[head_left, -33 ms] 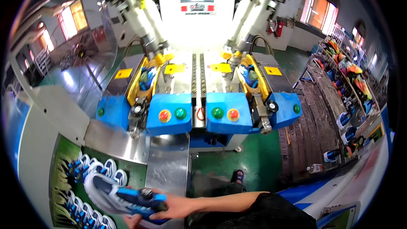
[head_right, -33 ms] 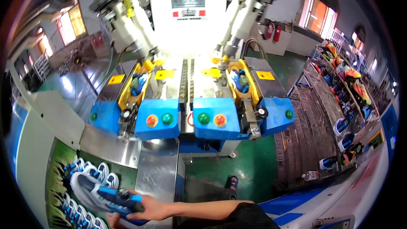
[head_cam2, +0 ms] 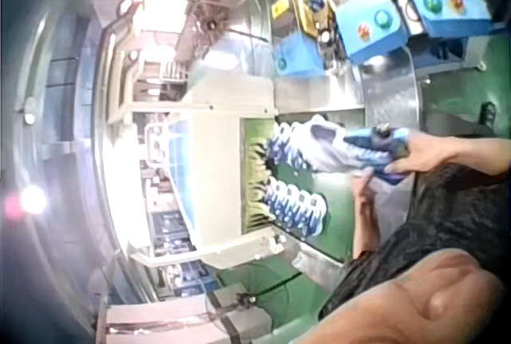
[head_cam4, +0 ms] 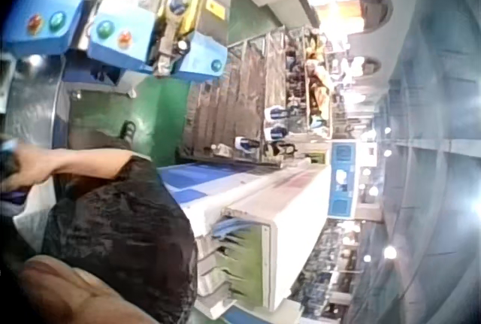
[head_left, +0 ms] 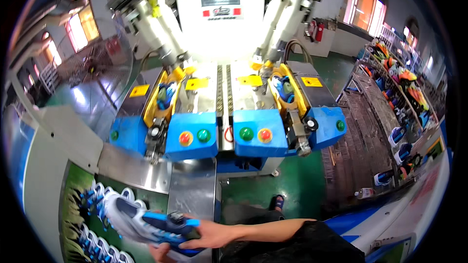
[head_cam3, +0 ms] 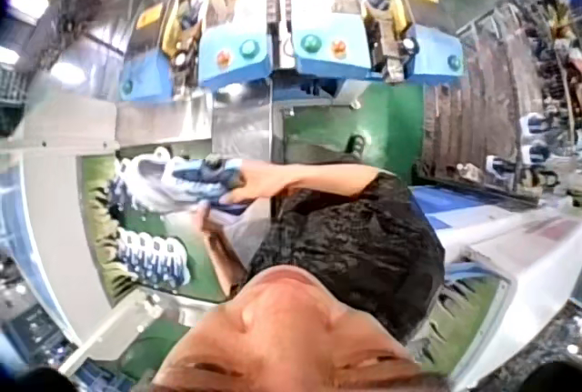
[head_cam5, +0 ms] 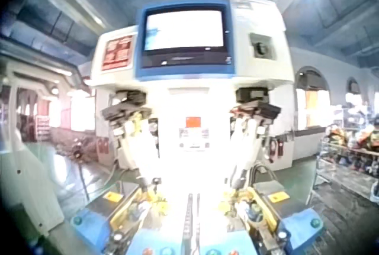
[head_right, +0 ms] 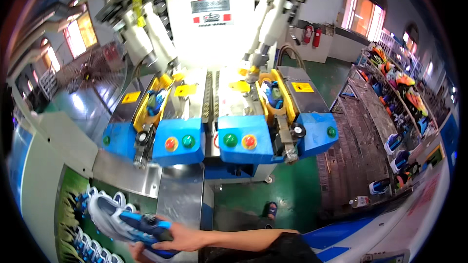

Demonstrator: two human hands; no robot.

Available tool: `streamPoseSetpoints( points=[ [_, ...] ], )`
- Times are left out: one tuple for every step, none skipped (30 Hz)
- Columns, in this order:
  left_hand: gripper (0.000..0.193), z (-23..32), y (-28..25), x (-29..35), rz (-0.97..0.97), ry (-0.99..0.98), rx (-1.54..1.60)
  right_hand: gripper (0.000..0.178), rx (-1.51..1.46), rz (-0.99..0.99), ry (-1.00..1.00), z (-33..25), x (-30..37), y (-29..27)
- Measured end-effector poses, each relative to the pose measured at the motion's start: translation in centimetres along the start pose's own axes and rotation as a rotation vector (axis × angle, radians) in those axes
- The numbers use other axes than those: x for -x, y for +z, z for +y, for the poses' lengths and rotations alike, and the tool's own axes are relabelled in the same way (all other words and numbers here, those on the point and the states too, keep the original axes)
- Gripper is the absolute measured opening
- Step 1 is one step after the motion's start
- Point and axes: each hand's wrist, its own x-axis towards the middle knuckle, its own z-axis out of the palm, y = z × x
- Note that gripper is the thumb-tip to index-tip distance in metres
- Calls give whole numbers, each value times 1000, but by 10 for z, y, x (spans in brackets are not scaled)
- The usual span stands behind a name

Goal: The person picks up shoes from a conveyor belt, places them into a shoe-lasting machine, and then puts them into a cooling or setting machine.

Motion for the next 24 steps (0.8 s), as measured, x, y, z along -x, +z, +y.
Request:
streamPoseSetpoints(
  points=[
    [71,-26,29,-13,-25,-29,-16,73,-130,42,13,-7,21,-29],
    [73,-52,56,-32,-48,-76,-47,71,-127,161,105,-11,48,-59],
    [75,-80,91,-48,-72,-110,-82,68,-84,256,63,9,74,-88],
    [58,-72,166,-52,-139,-59,-70,65,-277,418,185,5,122,-139],
    [52,-74,238,-61,-159,74,-79,62,-479,556,175,14,160,-172],
    [57,-92,269,-78,-218,134,-30,58,-406,704,162,0,187,-198],
    [63,-112,296,-90,-258,162,-11,55,-323,864,163,-11,218,-226],
    [66,-114,329,-103,-238,111,-19,51,-308,954,189,-11,254,-258],
    [71,-102,365,-126,-224,85,-35,48,-297,1029,213,-13,287,-288],
    [72,-100,393,-154,-277,92,-122,51,-355,1118,93,-46,295,-301],
    [74,-103,423,-185,-334,94,-209,54,-370,1240,-34,-63,302,-308],
    [80,-118,457,-228,-404,13,-330,55,-347,1338,-77,-69,317,-322],
    [86,-133,492,-274,-475,-64,-459,55,-321,1429,-56,-68,334,-333],
    [90,-145,543,-310,-478,-15,-668,55,-291,1526,-34,-64,351,-343],
    [94,-152,580,-340,-440,45,-902,55,-307,1565,-3,-56,360,-350],
    [94,-187,584,-389,-311,136,-983,56,-339,1560,30,-47,363,-352],
    [93,-230,587,-429,-208,205,-1032,56,-346,1571,72,-39,370,-354],
    [89,-251,614,-439,-183,225,-1118,56,-317,1626,97,-33,384,-359],
    [86,-260,627,-444,-155,257,-1227,57,-314,1668,110,-28,391,-361],
    [83,-277,627,-452,-140,359,-1207,57,-307,1696,133,-26,401,-366],
    [83,-282,617,-463,-205,351,-1145,57,-313,1700,148,-25,407,-367],
    [84,-277,624,-467,-239,261,-1186,58,-318,1711,146,-27,408,-374],
    [85,-270,624,-469,-262,169,-1229,58,-337,1700,165,-27,411,-373],
    [85,-258,628,-475,-276,140,-1273,58,-337,1686,157,-27,408,-375]
  ],
)
